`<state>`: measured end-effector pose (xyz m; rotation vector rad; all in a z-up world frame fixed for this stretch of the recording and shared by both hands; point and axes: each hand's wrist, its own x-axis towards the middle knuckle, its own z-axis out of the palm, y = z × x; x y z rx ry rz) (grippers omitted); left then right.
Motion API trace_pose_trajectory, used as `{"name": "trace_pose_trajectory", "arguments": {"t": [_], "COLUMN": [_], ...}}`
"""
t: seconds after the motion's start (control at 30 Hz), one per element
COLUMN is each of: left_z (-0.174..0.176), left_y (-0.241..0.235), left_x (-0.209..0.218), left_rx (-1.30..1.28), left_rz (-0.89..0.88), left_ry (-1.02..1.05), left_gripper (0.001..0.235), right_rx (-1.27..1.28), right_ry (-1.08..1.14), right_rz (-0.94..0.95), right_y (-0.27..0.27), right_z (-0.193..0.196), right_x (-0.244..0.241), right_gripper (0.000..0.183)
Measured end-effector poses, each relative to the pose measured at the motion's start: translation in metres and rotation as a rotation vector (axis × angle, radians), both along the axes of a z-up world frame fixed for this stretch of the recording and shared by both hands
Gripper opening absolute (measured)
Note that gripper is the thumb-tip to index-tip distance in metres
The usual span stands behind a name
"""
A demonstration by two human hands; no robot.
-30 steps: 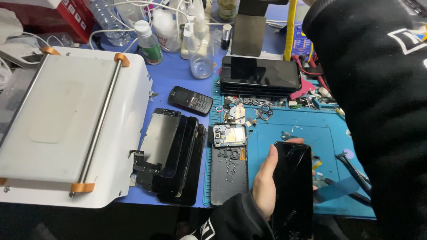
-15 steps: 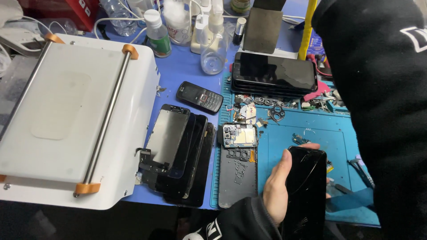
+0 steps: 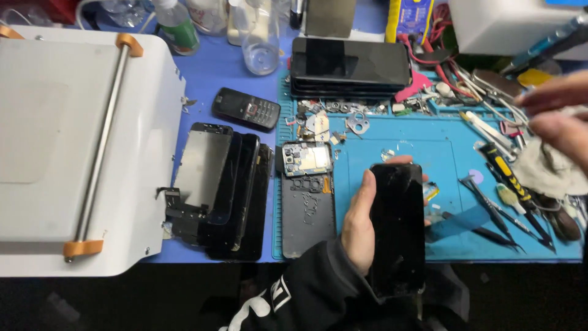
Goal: Using a thin pry tool and tweezers to separate the screen and internal components of a mobile phone.
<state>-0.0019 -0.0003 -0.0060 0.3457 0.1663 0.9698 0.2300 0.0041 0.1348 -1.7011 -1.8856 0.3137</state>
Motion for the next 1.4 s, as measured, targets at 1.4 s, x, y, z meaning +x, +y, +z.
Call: {"name": "trace_pose_trajectory", "arguments": {"t": [1.4], "left_z": [0.016], "left_y": [-0.005], "left_x": [0.009], "left_rx": [-0.007], "left_rz": [0.037], "left_ry": [0.188], "left_gripper": [0.069], "right_rx": [-0.352], "right_ry": [0.713], "right_rz": [-0.160], "right_y": [-0.074], "right_z": [-0.113], "right_x": [-0.049], "right_gripper": [0.008]}}
